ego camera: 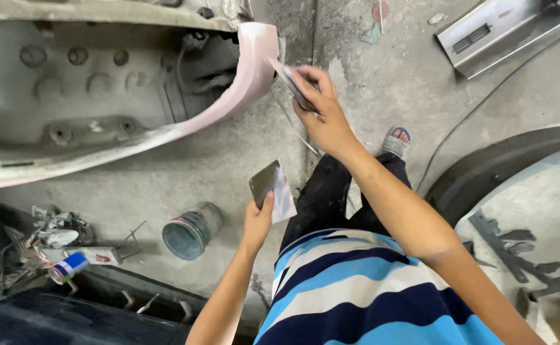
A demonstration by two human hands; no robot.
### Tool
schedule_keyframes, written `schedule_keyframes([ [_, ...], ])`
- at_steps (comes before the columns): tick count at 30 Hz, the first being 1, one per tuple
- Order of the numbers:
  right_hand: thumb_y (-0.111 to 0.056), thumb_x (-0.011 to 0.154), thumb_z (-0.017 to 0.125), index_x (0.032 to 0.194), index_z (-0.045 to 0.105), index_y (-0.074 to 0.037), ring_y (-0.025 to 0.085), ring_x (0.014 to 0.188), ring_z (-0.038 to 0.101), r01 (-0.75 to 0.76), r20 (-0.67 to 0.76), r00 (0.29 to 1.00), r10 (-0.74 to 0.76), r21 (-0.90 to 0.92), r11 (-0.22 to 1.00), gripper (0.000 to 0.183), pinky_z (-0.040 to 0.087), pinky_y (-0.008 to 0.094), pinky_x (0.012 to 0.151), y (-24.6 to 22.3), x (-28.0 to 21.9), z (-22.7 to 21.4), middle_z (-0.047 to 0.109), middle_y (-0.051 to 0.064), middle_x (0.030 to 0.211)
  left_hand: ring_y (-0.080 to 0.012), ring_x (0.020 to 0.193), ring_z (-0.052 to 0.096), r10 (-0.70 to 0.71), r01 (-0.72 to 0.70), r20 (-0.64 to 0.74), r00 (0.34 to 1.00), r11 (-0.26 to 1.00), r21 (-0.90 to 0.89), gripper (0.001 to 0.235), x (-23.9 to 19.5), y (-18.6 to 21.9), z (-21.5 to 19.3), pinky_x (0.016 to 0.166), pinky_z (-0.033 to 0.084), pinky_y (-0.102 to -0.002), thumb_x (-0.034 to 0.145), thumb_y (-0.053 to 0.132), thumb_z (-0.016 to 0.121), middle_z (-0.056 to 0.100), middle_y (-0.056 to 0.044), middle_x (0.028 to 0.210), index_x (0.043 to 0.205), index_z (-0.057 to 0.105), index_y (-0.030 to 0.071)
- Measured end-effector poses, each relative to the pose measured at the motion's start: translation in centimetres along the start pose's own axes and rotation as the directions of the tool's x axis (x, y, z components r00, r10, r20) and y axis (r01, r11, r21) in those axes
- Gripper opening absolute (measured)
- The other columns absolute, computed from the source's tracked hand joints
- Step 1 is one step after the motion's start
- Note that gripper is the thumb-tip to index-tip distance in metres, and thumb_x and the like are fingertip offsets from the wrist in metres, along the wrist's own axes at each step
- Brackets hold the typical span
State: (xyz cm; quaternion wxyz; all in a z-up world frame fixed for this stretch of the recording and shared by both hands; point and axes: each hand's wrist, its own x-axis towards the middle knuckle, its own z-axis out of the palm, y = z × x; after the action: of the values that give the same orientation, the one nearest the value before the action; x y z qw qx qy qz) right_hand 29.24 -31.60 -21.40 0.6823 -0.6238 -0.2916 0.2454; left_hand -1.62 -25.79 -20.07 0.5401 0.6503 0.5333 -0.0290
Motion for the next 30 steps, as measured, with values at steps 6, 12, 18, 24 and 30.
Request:
schedule_keyframes([
  [6, 0.002, 0.096, 0.067, 0.152, 0.055, -0.018, 0.032, 0.142, 0.045, 0.011, -0.006, 1.000, -0.012, -0.137, 0.990, 0.062, 0.036, 0.039, 0.123, -1.5, 2.6, 0.9, 0.050, 0.012, 0.148, -0.0055, 0.083, 0.064, -0.018, 0.032, 0.086, 0.996, 0.987, -0.158, 0.035, 1.5, 0.1, -3.0, 0.075, 0.052, -0.023, 0.103, 0.033, 0.055, 0.073, 0.005, 0.092, 0.108, 0.071, 0.002],
  [12, 0.003, 0.086, 0.067, 0.149, 0.054, -0.014, 0.033, 0.142, 0.044, -0.065, 0.047, 0.997, 0.068, -0.068, 0.996, 0.066, 0.032, 0.044, 0.122, -4.4, -3.1, 4.7, 0.050, 0.012, 0.147, -0.0099, 0.069, 0.040, -0.050, 0.052, 0.059, 0.997, 0.998, -0.030, 0.038, 4.6, -2.7, -2.0, 0.058, 0.036, -0.030, 0.112, 0.030, 0.060, 0.051, 0.001, 0.077, 0.096, 0.067, -0.004],
  [18, 0.006, 0.091, 0.056, 0.151, 0.052, -0.009, 0.028, 0.138, 0.050, -0.128, 0.253, 0.959, 0.127, -0.011, 0.992, 0.062, 0.042, 0.035, 0.112, 1.0, -4.5, -2.9, 0.048, 0.014, 0.149, -0.0109, 0.102, 0.069, -0.247, 0.304, 0.180, 0.952, 0.728, -0.615, 0.031, 7.4, -1.1, 3.9, 0.089, 0.056, -0.027, 0.100, 0.023, 0.062, 0.072, -0.002, 0.114, 0.124, 0.065, 0.005],
  [24, -0.027, 0.103, 0.059, 0.112, 0.069, 0.003, 0.016, 0.076, 0.062, -0.592, 0.549, 0.544, 0.635, -0.286, 0.754, 0.033, 0.055, 0.034, 0.070, 10.3, -2.4, -13.2, 0.070, 0.006, 0.082, -0.0203, 0.115, 0.064, -0.130, 0.396, 0.383, 0.915, 0.469, -0.789, 0.042, 14.7, -0.5, 12.8, 0.100, 0.052, -0.040, 0.100, 0.020, 0.065, 0.064, -0.008, 0.129, 0.139, 0.053, 0.009],
  [30, -0.039, 0.099, 0.059, 0.116, 0.068, -0.010, 0.018, 0.061, 0.064, -0.114, 0.477, 0.670, 0.569, -0.691, 0.713, 0.035, 0.054, 0.036, 0.057, 16.0, 7.6, -17.9, 0.070, 0.007, 0.069, -0.0241, 0.112, 0.068, -0.186, 0.353, 0.300, 0.936, 0.500, -0.791, 0.044, 25.8, -7.8, 16.5, 0.095, 0.056, -0.045, 0.095, 0.021, 0.064, 0.066, -0.010, 0.126, 0.135, 0.053, 0.008],
])
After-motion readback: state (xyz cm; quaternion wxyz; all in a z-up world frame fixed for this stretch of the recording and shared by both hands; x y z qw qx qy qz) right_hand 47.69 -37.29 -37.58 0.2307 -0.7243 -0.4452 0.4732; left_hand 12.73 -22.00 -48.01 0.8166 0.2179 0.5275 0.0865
